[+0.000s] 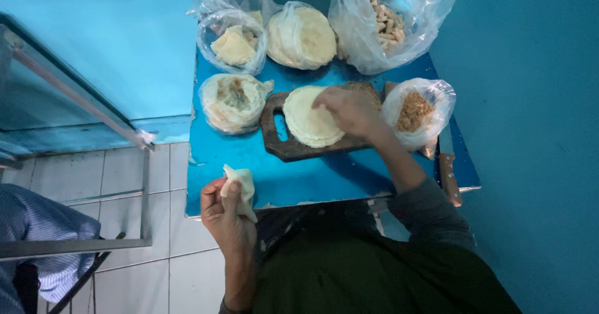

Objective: The person takes round dough wrappers from a stack, spoons a brown filling from a plastic bag onto a wrapper, folds the wrapper over the filling and presses the edges to seal it, placing the finished pastry aside. They occasionally cut a wrapper in half with a knife on a small wooden board before filling and folding it.

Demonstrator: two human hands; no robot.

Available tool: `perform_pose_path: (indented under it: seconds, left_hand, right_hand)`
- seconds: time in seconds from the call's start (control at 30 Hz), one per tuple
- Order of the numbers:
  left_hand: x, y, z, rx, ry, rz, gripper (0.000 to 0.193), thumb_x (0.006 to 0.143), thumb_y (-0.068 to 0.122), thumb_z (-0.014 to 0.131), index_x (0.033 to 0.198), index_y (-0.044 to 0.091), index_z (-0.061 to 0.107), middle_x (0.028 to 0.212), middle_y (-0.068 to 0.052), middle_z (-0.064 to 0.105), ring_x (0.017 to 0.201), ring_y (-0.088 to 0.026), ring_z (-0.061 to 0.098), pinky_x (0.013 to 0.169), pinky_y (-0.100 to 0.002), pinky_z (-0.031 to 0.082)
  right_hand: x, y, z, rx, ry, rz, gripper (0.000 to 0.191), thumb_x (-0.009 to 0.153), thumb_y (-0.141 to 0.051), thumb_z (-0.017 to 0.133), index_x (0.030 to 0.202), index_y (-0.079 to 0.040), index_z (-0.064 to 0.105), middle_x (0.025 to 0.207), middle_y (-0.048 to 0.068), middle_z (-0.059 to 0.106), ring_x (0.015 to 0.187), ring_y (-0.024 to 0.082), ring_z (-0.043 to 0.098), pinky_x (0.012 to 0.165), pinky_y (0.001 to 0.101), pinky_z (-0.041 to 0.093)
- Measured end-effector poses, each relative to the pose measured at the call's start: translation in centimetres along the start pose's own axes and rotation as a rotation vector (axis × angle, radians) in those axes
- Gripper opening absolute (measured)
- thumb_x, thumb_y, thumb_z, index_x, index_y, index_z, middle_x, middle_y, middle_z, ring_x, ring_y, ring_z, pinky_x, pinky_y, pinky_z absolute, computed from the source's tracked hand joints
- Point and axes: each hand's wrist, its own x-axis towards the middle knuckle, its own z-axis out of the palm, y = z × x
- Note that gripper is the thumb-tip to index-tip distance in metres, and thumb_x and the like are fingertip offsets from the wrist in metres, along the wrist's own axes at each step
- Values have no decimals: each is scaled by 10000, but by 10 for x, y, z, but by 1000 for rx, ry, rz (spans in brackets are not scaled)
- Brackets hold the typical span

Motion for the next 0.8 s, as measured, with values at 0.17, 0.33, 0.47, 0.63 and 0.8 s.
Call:
perform_pose_path:
  seconds: [0.17, 0.33, 0.47, 0.63, 0.8]
  left_hand:
    - [0, 0, 1, 8, -4, 0, 190, 969, 3, 712, 1128, 34, 613, 1062, -90, 700, 944, -150, 671, 833, -286, 560]
    - [-2, -4, 4, 23, -22, -10, 219, 970, 4, 721, 1155, 44, 610, 1083, -78, 695, 974, -138, 665, 859, -272, 552]
    - [-5, -10, 9, 34, -49, -42, 220, 963, 11, 719, 1153, 41, 612, 1077, -90, 706, 965, -141, 673, 846, -275, 561]
    - [-11, -13, 15, 57, -43, -52, 205, 971, 14, 707, 1153, 31, 615, 1070, -99, 711, 941, -141, 676, 822, -269, 561]
    - [-12, -11, 24, 71, -31, -51, 202, 968, 9, 703, 1146, 30, 610, 1062, -95, 708, 933, -147, 680, 808, -267, 561]
  right_hand:
    - [-28, 4, -15, 36, -29, -108, 124, 856, -173, 724, 965, -115, 716, 1011, 74, 698, 988, 317, 678, 844, 445, 524]
    - [-37, -7, -22, 52, -30, -76, 131, 857, -208, 737, 941, -110, 719, 1000, 56, 706, 954, 292, 683, 807, 424, 527]
    - [-39, -16, -19, -27, -25, -50, 141, 884, -225, 738, 920, -95, 695, 957, 70, 667, 951, 304, 669, 799, 439, 522]
    - [-45, -16, -24, -66, 13, -99, 99, 916, -172, 685, 978, -97, 666, 979, 75, 658, 957, 305, 669, 790, 431, 529]
    - [-59, -18, -26, -125, 44, -138, 97, 886, -122, 650, 980, -104, 649, 1029, 67, 681, 1005, 298, 680, 811, 426, 545]
